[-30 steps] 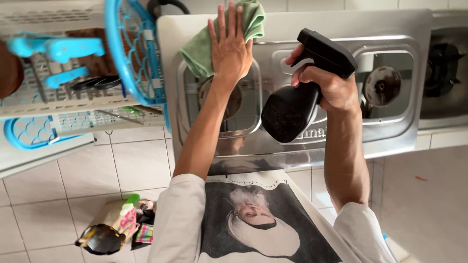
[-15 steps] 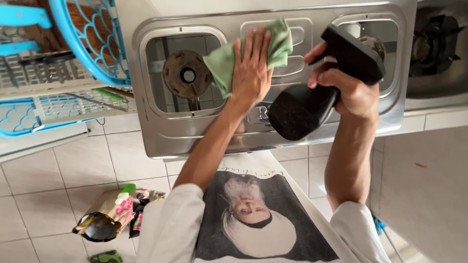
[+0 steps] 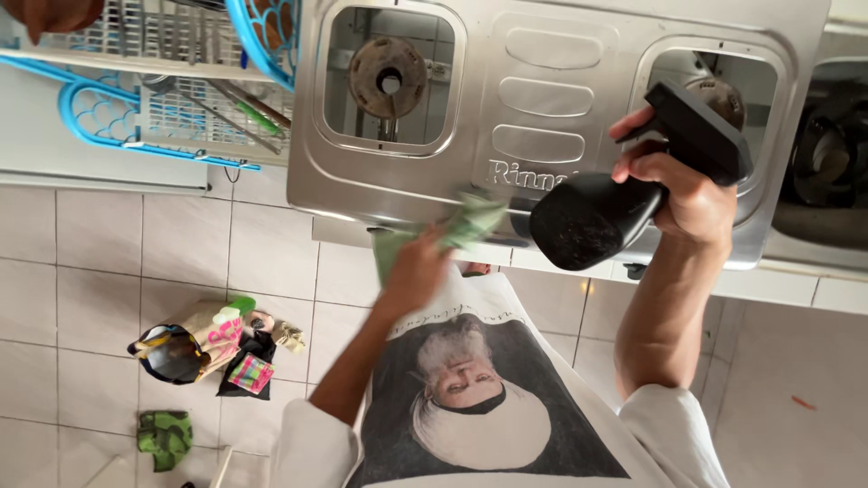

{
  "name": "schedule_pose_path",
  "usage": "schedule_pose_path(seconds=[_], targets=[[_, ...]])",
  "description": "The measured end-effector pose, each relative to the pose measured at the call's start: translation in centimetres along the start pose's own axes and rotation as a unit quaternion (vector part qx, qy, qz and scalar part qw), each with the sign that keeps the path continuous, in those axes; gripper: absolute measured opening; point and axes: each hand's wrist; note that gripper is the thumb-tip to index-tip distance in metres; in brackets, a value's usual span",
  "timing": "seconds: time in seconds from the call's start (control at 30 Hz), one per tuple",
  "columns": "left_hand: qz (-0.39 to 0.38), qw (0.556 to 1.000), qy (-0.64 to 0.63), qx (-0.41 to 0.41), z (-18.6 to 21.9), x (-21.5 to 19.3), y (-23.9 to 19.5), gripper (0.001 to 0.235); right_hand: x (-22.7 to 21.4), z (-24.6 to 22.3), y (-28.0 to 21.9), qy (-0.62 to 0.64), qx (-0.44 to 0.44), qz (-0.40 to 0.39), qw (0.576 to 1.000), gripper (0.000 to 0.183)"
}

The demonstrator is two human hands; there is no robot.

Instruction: The person wipes the front and top surfaces of a metal stovetop with a cloth, sprays a cleaning solution from a bottle onto the surface, and wipes around the burners.

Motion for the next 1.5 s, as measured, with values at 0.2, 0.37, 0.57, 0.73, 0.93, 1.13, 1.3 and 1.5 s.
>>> schedule_pose_path(seconds=[0.2, 0.37, 0.57, 0.73, 0.93, 1.13, 1.3, 1.5], targets=[[0.222, 0.899, -0.366, -0.089, -6.6, -9.5, -7.1, 0.049, -1.9, -1.7, -3.0, -0.006, -0.029, 0.017, 0.999, 0.044], [0.303, 0.918, -0.156, -0.203, -2.8, -11.2, -5.2, 0.051, -3.3, -2.5, -5.5, -0.026, -0.03, 0.03, 0.999, 0.041], [0.343, 0.927, -0.151, 0.004, 1.5, -12.3, 5.8, 0.049, -4.1, -2.8, -7.8, -0.048, -0.027, 0.029, 0.998, 0.039], [0.48, 0.85, 0.172, 0.132, 8.3, -13.5, 16.0, 0.029, -4.4, -3.7, -8.3, -0.032, -0.038, 0.045, 0.998, 0.043], [0.174, 0.93, 0.303, 0.112, 12.8, -6.1, 24.6, 0.06, -5.6, -4.2, -8.3, -0.061, -0.057, 0.085, 0.993, 0.042], [0.229, 0.893, 0.337, 0.192, 11.9, -1.4, 29.6, 0.08, -7.2, -5.5, -6.8, -0.079, -0.051, 0.105, 0.99, 0.037], [0.166, 0.867, 0.345, 0.32, 16.1, -1.0, 33.3, 0.074, -8.3, -6.2, -5.8, -0.093, -0.058, 0.155, 0.982, 0.039], [0.147, 0.831, 0.365, 0.394, 17.7, -0.5, 30.2, 0.075, -9.5, -5.6, -5.5, -0.07, -0.057, 0.161, 0.983, 0.04]])
Point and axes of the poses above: each hand's wrist, its own y-axis towards the middle knuckle, its own x-axis out of the palm, z = x × y, and after that the axes turned 15 degrees about y, right-handed
